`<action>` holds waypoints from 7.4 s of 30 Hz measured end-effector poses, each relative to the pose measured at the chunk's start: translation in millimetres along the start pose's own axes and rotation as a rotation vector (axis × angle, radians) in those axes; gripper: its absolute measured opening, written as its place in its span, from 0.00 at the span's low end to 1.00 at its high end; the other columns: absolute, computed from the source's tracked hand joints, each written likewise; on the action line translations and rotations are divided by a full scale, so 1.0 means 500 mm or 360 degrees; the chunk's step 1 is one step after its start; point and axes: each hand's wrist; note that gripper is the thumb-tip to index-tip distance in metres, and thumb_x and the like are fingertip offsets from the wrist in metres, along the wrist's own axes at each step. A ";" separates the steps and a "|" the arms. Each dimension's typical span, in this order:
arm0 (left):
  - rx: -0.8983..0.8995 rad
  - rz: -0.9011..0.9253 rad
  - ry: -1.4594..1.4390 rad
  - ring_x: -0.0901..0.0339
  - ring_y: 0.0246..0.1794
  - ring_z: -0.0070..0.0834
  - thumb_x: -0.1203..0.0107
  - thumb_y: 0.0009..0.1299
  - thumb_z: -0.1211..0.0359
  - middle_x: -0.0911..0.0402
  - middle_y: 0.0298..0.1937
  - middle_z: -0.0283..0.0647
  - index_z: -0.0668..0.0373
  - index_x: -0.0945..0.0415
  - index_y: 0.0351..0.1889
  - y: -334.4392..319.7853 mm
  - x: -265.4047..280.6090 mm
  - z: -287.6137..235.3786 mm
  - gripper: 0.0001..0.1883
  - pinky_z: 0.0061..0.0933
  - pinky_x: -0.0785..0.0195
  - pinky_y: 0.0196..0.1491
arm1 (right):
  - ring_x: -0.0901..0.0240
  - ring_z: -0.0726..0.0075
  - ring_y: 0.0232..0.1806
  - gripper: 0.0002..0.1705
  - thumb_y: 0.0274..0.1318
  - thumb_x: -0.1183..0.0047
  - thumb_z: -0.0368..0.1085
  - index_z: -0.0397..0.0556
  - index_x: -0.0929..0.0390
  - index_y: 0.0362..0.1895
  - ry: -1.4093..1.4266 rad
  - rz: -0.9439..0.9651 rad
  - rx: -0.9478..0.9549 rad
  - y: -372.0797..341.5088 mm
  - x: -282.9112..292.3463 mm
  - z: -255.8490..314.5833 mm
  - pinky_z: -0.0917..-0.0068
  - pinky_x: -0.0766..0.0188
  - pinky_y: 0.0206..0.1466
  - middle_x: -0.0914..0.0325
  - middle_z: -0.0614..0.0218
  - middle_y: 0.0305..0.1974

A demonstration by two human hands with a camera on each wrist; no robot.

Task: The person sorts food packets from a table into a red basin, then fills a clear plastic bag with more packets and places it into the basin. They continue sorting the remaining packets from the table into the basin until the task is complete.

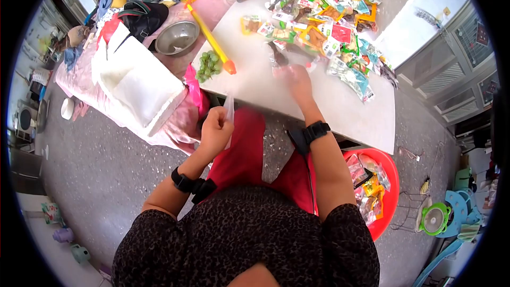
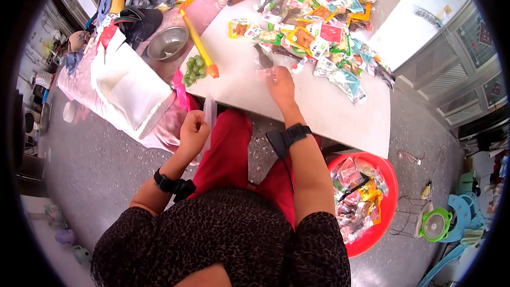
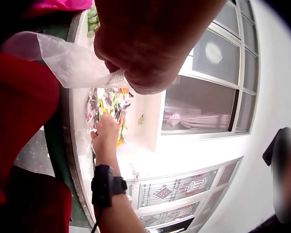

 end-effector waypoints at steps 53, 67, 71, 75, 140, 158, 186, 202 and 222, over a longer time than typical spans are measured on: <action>-0.0384 0.0490 0.0825 0.32 0.31 0.47 0.61 0.55 0.70 0.30 0.28 0.49 0.61 0.34 0.29 0.153 -0.307 0.051 0.07 0.42 0.39 0.36 | 0.34 0.77 0.22 0.08 0.44 0.57 0.21 0.48 0.37 0.21 0.1882 -0.0489 -0.0814 -0.223 0.238 -0.026 0.79 0.33 0.27 0.31 0.69 0.22; -0.0337 0.0779 0.0660 0.32 0.37 0.43 0.59 0.57 0.68 0.28 0.31 0.46 0.59 0.31 0.32 0.145 -0.303 -0.007 0.09 0.39 0.40 0.38 | 0.31 0.69 0.26 0.05 0.45 0.58 0.21 0.45 0.37 0.25 0.1897 -0.0087 -0.1052 -0.218 0.244 -0.024 0.73 0.31 0.30 0.30 0.63 0.24; -0.0585 0.0692 0.0749 0.33 0.38 0.41 0.58 0.56 0.69 0.29 0.31 0.44 0.58 0.31 0.31 0.136 -0.329 0.005 0.08 0.38 0.39 0.38 | 0.30 0.67 0.28 0.05 0.45 0.58 0.22 0.44 0.37 0.27 0.1978 -0.0047 -0.1103 -0.201 0.232 -0.037 0.69 0.30 0.33 0.30 0.61 0.25; -0.0715 0.0634 0.0622 0.31 0.33 0.43 0.58 0.55 0.70 0.28 0.28 0.46 0.58 0.32 0.32 0.124 -0.340 -0.012 0.08 0.42 0.38 0.33 | 0.33 0.70 0.22 0.03 0.47 0.57 0.28 0.42 0.34 0.28 0.1811 -0.0228 -0.1155 -0.173 0.175 -0.017 0.73 0.32 0.25 0.32 0.65 0.22; -0.1183 0.0606 0.1532 0.29 0.32 0.36 0.57 0.54 0.70 0.27 0.29 0.41 0.57 0.29 0.28 0.480 -0.386 -0.013 0.07 0.35 0.37 0.32 | 0.34 0.50 0.34 0.12 0.38 0.57 0.24 0.39 0.34 0.34 -0.0089 -0.0533 -0.0126 -0.212 0.133 -0.077 0.65 0.36 0.38 0.32 0.52 0.33; 0.0635 0.0802 -0.1197 0.32 0.28 0.23 0.55 0.58 0.68 0.32 0.27 0.36 0.61 0.34 0.26 0.114 -0.345 -0.088 0.06 0.23 0.38 0.28 | 0.36 0.49 0.43 0.21 0.30 0.52 0.26 0.43 0.34 0.38 -0.0581 -0.0183 0.0312 -0.222 0.224 0.092 0.63 0.38 0.42 0.32 0.53 0.39; -0.0218 0.1019 0.0310 0.31 0.30 0.44 0.62 0.57 0.66 0.28 0.27 0.50 0.62 0.33 0.28 0.089 -0.334 -0.059 0.10 0.40 0.40 0.34 | 0.28 0.63 0.35 0.13 0.53 0.60 0.34 0.49 0.40 0.44 0.1902 -0.0667 -0.1210 -0.356 0.240 0.019 0.75 0.29 0.29 0.30 0.64 0.36; -0.0518 0.0891 0.0751 0.31 0.31 0.44 0.60 0.58 0.66 0.29 0.29 0.47 0.62 0.33 0.26 0.050 -0.334 -0.111 0.08 0.42 0.39 0.32 | 0.34 0.79 0.22 0.10 0.50 0.56 0.39 0.50 0.33 0.38 0.1723 -0.0079 -0.1474 -0.242 0.182 0.056 0.85 0.39 0.20 0.29 0.72 0.29; -0.0494 0.0807 0.0299 0.33 0.34 0.45 0.60 0.60 0.68 0.31 0.30 0.48 0.62 0.34 0.27 0.074 -0.346 -0.044 0.07 0.39 0.40 0.34 | 0.33 0.76 0.23 0.08 0.46 0.62 0.29 0.43 0.33 0.33 0.1694 0.0151 -0.1242 -0.164 0.135 0.027 0.81 0.31 0.23 0.31 0.68 0.26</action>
Point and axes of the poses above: each hand's wrist, its own y-axis towards the middle knuckle, its own x-axis out of the back of the hand, z = x × y
